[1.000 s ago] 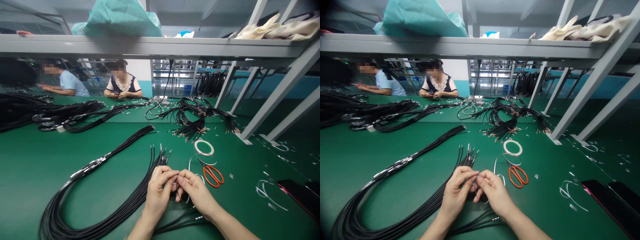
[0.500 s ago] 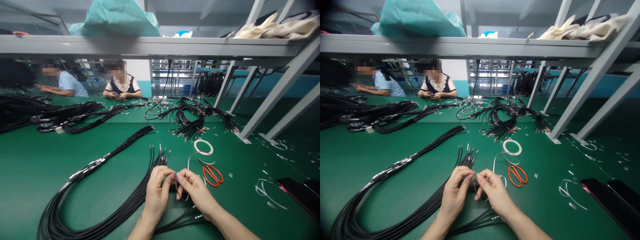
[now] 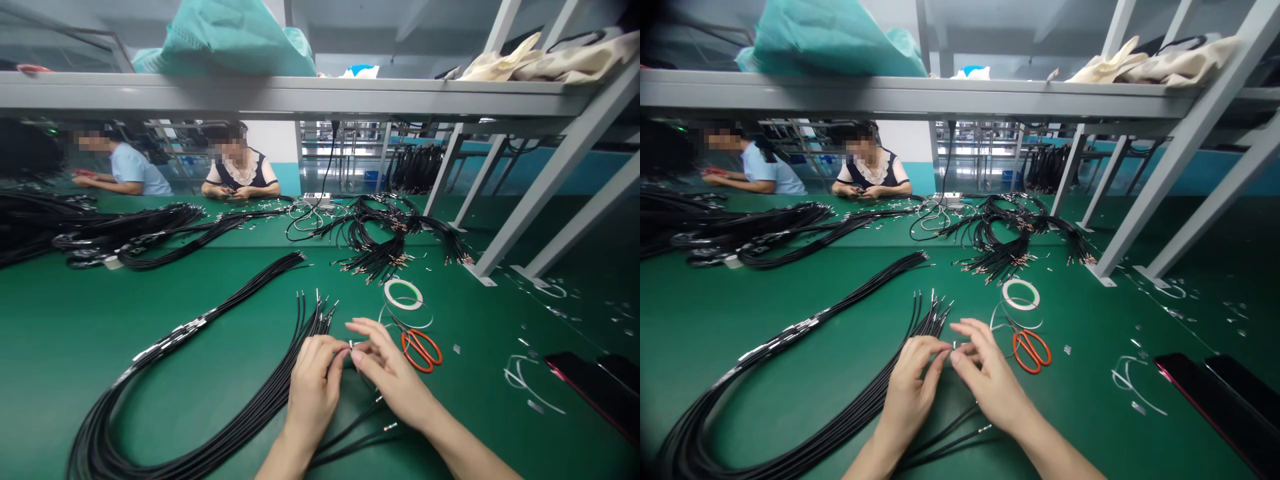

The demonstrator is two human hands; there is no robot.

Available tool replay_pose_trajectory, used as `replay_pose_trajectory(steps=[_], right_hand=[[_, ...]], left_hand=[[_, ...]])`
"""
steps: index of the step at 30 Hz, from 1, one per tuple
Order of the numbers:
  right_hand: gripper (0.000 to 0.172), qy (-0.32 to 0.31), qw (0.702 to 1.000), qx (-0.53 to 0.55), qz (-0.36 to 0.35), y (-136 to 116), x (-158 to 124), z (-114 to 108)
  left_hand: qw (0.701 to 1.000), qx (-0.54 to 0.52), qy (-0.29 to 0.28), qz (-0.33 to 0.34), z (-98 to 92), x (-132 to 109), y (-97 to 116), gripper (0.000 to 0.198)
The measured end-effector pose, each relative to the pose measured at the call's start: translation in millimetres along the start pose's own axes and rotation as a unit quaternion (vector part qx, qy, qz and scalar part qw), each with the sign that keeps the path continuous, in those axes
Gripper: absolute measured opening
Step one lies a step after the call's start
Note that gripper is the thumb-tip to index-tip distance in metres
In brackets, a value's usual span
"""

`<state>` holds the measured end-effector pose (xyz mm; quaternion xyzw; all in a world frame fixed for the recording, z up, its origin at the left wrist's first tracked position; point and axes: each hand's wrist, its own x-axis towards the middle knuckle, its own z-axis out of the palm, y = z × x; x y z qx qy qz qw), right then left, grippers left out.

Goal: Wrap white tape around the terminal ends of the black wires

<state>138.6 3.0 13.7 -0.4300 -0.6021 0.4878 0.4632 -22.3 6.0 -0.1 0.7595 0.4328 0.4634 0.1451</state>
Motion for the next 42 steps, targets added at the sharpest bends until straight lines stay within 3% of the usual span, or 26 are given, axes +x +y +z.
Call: replay_pose_trajectory(steps=[4, 11, 14, 17, 22, 27, 33, 42], right_hand=[[0.025, -0.015, 1.000, -0.003, -0.020, 5.6, -2.4, 10.4], [0.023, 0.041, 0.999, 0.007, 0.021, 12.9, -0.7, 14.3], [0.027, 0.087, 0.995, -0.013, 0.049, 17.0, 1.4, 11.9], [0.029, 0.129, 0.990, 0.015, 0.055, 24.5, 5.5, 9.4], [0.031, 0.123, 0.983, 0.097, 0.100, 39.5, 15.9, 11.4], [0.034, 0.122, 0.978, 0.127, 0.115, 39.2, 37.9, 12.4], [0.033, 0.168, 0.969, 0.166, 0.066, 37.2, 57.1, 16.1], [0.032, 0.139, 0.965, 0.215, 0.051, 40.7, 54.4, 21.4]], left_hand=[[1.000, -0.012, -0.001, -0.010, -1.7, -0.2, 2.6, 0.013], [0.997, -0.020, 0.009, -0.080, -2.4, 0.5, 2.6, 0.017], [0.986, 0.064, 0.016, -0.154, -2.7, -0.3, -3.7, 0.020], [0.960, 0.205, -0.027, -0.191, -1.4, -2.1, -10.4, 0.012], [0.917, 0.325, -0.077, -0.218, 3.6, 0.9, -9.2, 0.015], [0.939, 0.130, -0.072, -0.310, 1.6, 13.0, -8.3, 0.015], [0.936, -0.092, -0.105, -0.323, 8.3, 24.6, -27.4, 0.019], [0.902, -0.237, -0.017, -0.359, 22.3, 11.4, -34.0, 0.032]])
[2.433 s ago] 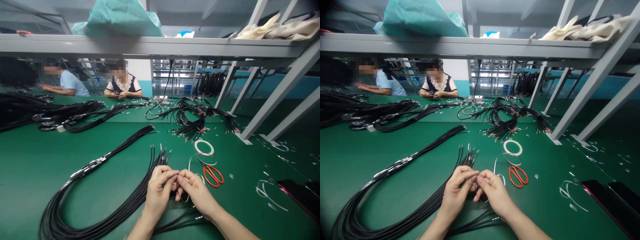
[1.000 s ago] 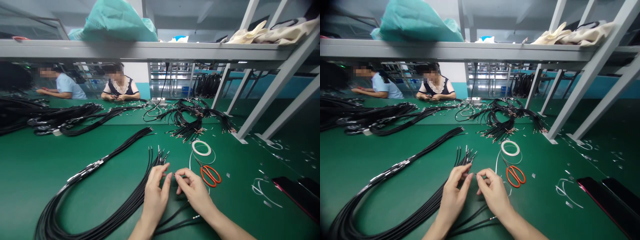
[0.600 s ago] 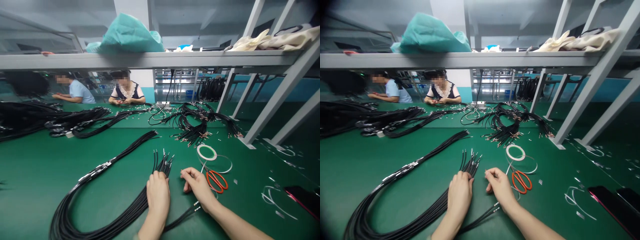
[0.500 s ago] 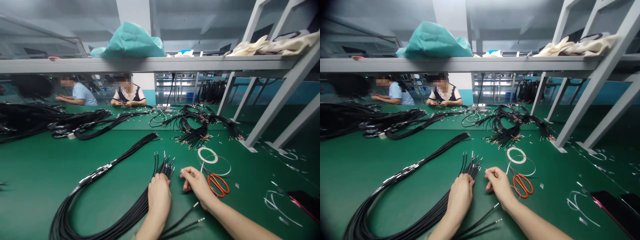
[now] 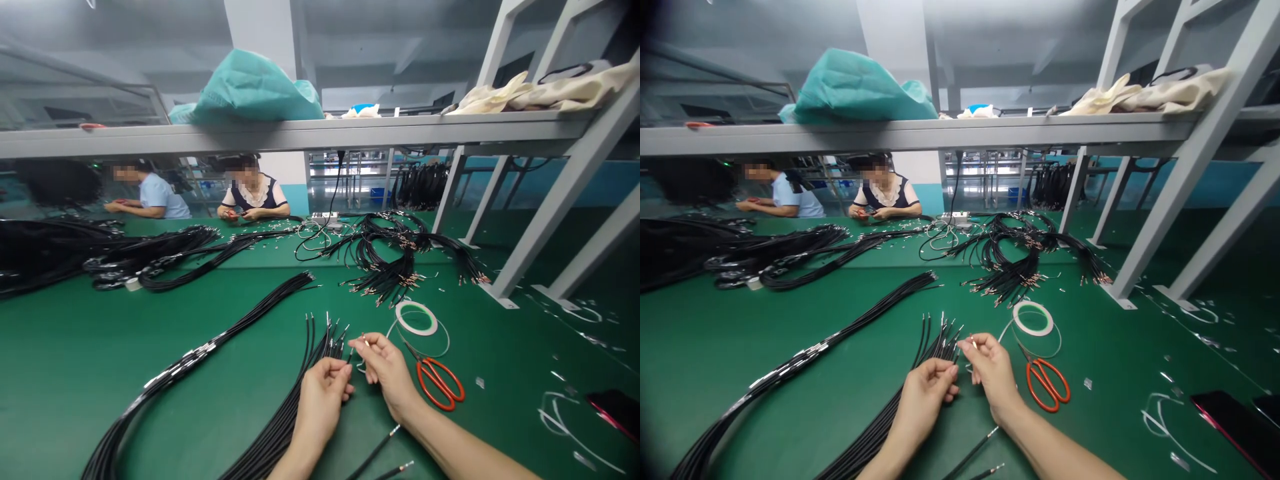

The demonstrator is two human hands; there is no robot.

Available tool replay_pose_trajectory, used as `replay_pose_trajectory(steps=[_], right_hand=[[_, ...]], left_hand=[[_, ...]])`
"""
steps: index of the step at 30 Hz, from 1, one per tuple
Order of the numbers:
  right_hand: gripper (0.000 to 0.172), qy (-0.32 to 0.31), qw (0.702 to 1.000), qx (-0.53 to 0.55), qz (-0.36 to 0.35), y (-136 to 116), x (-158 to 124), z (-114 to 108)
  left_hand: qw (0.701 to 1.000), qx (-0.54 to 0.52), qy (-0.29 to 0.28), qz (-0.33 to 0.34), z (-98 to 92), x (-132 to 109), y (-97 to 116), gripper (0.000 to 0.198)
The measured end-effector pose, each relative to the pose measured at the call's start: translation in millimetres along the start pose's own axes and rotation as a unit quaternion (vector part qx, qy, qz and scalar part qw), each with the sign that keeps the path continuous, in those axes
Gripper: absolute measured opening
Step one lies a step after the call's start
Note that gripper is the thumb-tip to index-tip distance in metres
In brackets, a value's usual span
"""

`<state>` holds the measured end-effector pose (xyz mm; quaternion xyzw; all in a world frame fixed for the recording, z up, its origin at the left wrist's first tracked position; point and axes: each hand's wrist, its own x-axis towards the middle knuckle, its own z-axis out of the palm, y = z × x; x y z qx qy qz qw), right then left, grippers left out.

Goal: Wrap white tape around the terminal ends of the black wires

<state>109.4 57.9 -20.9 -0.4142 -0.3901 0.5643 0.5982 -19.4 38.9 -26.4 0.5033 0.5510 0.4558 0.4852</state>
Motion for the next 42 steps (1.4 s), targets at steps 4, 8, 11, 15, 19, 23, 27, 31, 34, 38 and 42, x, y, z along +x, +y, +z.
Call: replay_pose_trajectory(steps=[4, 8, 11, 15, 19, 23, 27, 31, 34, 38, 42], right_hand=[[0.032, -0.014, 1.000, 0.010, 0.013, -4.7, -2.9, 2.2], [0.032, -0.025, 0.999, 0.041, 0.015, -10.7, -6.4, 4.0], [0.032, -0.060, 0.996, 0.054, 0.029, -14.9, -7.7, -0.2], [0.033, -0.112, 0.991, 0.038, 0.069, -21.6, -5.8, -10.7], [0.028, -0.079, 0.995, 0.016, 0.061, -27.0, -4.6, -11.8], [0.030, -0.045, 0.997, 0.041, 0.043, -26.1, -9.8, -4.0], [0.033, -0.068, 0.995, 0.055, 0.047, -25.8, -17.9, -2.3], [0.037, -0.042, 0.997, 0.033, 0.055, -30.5, -22.5, -10.3], [0.034, -0.003, 0.999, 0.009, 0.042, -31.0, -23.9, -15.0], [0.033, 0.018, 1.000, 0.010, 0.019, -26.3, -26.2, -11.4], [0.032, 0.040, 0.999, 0.023, -0.013, -20.7, -28.1, -4.3]], left_hand=[[0.997, -0.073, -0.005, -0.024, 0.5, -4.7, 9.0, 0.031], [0.994, -0.101, -0.037, -0.017, -2.9, -8.3, 23.8, 0.031], [0.989, -0.123, -0.074, -0.033, -5.5, -8.9, 31.3, 0.035], [0.984, -0.144, -0.096, -0.042, -6.9, -8.0, 32.9, 0.037], [0.983, -0.146, -0.105, -0.042, -7.0, -8.6, 31.9, 0.037], [0.983, -0.138, -0.115, -0.040, -5.9, -10.5, 32.4, 0.037], [0.982, -0.133, -0.131, -0.038, -5.2, -11.3, 33.7, 0.038], [0.985, -0.109, -0.131, -0.033, -5.1, -11.3, 33.9, 0.037], [0.989, -0.090, -0.112, -0.021, -3.7, -11.5, 32.2, 0.034], [0.994, -0.062, -0.092, -0.006, -0.1, -13.8, 28.8, 0.029], [0.997, -0.009, -0.061, 0.043, 1.9, -18.1, 24.9, 0.024]])
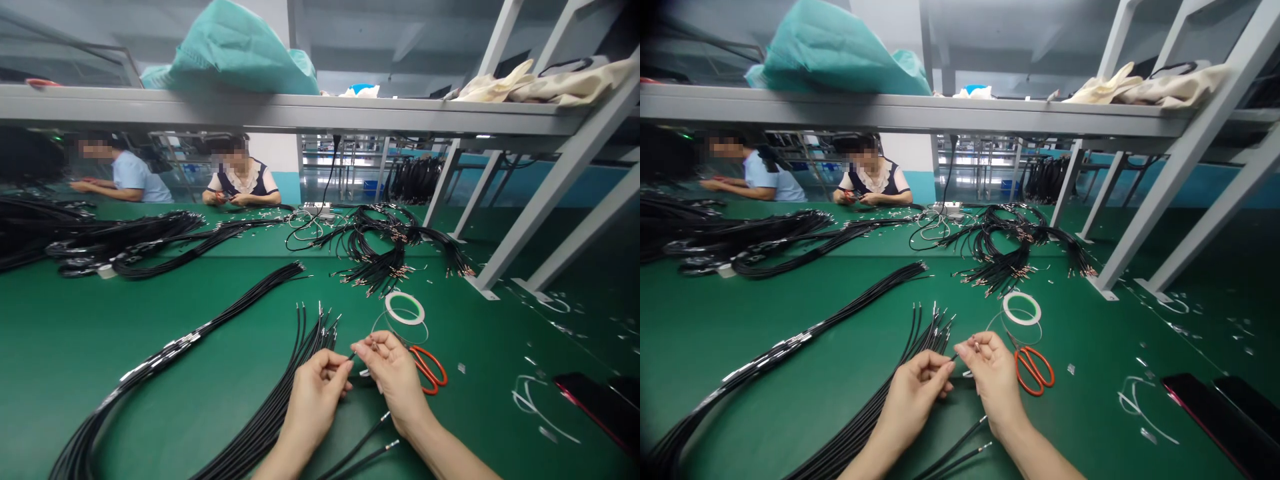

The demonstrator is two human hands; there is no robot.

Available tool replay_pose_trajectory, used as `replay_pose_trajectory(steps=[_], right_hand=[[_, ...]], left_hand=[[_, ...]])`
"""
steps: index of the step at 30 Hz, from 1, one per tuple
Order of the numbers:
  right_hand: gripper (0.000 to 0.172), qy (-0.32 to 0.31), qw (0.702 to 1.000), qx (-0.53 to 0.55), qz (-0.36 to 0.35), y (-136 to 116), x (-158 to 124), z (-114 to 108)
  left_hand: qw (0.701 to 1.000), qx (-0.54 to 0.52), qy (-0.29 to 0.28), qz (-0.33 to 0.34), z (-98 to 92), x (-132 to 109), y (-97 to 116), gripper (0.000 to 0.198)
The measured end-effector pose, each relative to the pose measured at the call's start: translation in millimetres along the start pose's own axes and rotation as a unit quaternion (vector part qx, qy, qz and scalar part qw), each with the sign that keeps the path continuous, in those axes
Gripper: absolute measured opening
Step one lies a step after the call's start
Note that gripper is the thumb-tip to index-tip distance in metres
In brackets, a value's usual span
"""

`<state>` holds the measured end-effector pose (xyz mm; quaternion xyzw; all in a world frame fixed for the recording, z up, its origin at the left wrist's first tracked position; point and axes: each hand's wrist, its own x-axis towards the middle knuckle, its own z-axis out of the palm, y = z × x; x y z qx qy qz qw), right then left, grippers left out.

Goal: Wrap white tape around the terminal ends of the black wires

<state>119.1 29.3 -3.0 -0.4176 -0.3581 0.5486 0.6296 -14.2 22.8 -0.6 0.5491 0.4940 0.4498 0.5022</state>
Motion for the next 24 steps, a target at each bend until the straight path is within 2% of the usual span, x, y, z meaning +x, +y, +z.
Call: replay_pose_trajectory(steps=[5, 7, 12, 16, 21, 24], right_hand=[[0.038, -0.049, 0.999, 0.005, -0.008, 2.7, -0.1, -2.6], [0.040, -0.049, 0.999, 0.000, 0.003, 0.8, -0.1, -5.4], [0.034, -0.018, 1.000, -0.010, 0.005, -1.7, 0.4, -4.5], [0.038, -0.040, 0.999, 0.015, -0.010, 2.7, -0.1, -1.1], [0.024, -0.011, 0.996, -0.085, -0.016, -4.4, -7.6, -5.2], [0.027, -0.004, 0.989, -0.144, -0.031, -11.4, -15.0, -6.5]], left_hand=[[0.993, 0.079, 0.028, 0.081, -0.3, -4.4, -2.2, 0.018], [0.991, 0.087, 0.032, 0.093, -0.6, -5.0, -2.0, 0.016], [0.986, 0.118, 0.037, 0.116, -0.4, -5.1, -1.8, 0.014], [0.982, 0.141, 0.036, 0.121, 0.8, -5.3, -1.6, 0.016], [0.984, 0.128, 0.043, 0.116, 0.7, -4.2, -1.6, 0.014], [0.982, 0.131, 0.060, 0.119, 0.1, -3.2, -2.6, 0.014]])
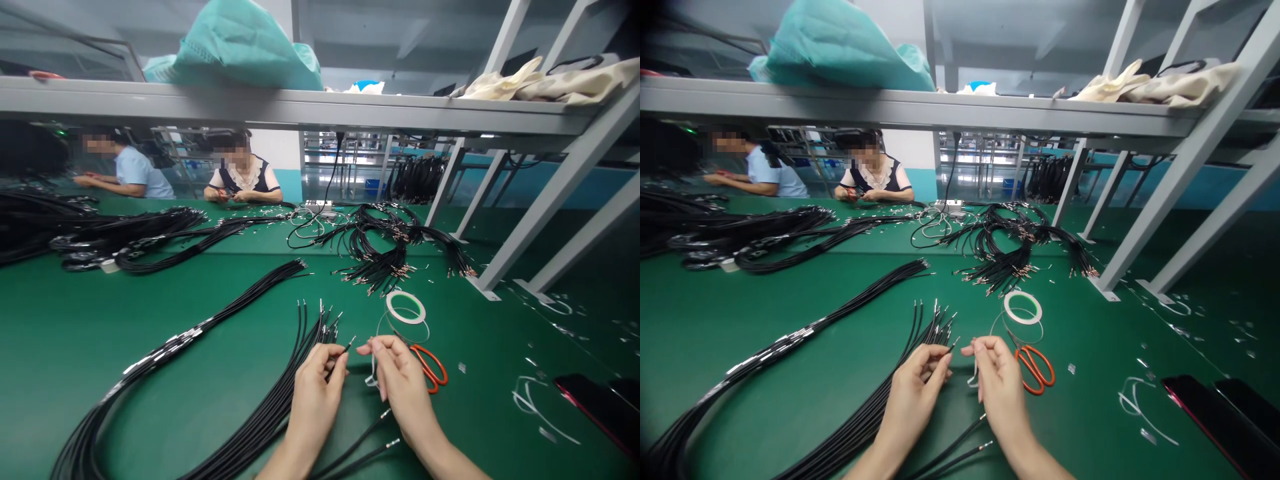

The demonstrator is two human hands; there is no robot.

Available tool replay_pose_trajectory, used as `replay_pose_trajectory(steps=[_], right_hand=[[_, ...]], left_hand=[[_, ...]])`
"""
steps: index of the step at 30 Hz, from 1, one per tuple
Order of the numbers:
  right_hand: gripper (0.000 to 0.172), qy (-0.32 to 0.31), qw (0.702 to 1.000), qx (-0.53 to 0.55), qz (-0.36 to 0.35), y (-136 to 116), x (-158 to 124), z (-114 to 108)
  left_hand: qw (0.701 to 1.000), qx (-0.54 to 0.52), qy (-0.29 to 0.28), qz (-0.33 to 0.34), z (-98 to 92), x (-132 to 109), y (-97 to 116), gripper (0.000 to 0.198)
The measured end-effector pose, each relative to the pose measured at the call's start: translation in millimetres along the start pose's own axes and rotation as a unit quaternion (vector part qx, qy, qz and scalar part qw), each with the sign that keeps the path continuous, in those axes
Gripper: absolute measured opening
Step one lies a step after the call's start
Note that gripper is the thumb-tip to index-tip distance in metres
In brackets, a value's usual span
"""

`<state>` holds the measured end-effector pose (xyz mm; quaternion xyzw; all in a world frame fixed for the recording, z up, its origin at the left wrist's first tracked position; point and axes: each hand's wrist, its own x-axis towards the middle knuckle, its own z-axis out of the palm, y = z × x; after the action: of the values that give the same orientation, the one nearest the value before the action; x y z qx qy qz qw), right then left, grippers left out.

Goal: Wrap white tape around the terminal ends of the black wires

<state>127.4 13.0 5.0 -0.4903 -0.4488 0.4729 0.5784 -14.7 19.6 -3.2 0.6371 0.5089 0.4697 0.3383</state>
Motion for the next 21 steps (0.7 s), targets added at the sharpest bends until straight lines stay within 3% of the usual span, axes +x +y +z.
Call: replay_pose_trajectory(steps=[6, 11, 21], right_hand=[[0.030, -0.022, 0.998, -0.051, 0.012, -0.4, -8.9, 2.5], [0.029, -0.028, 0.999, -0.029, 0.026, 1.1, -7.7, 3.6], [0.030, -0.024, 0.998, -0.017, 0.053, 1.8, -5.7, 6.3]], left_hand=[[0.999, 0.036, 0.022, 0.018, 1.4, -0.8, -1.5, 0.019], [0.996, 0.075, 0.018, 0.037, 1.1, -2.9, -0.1, 0.020], [0.978, 0.139, 0.009, 0.156, 2.8, -8.7, -1.5, 0.019]])
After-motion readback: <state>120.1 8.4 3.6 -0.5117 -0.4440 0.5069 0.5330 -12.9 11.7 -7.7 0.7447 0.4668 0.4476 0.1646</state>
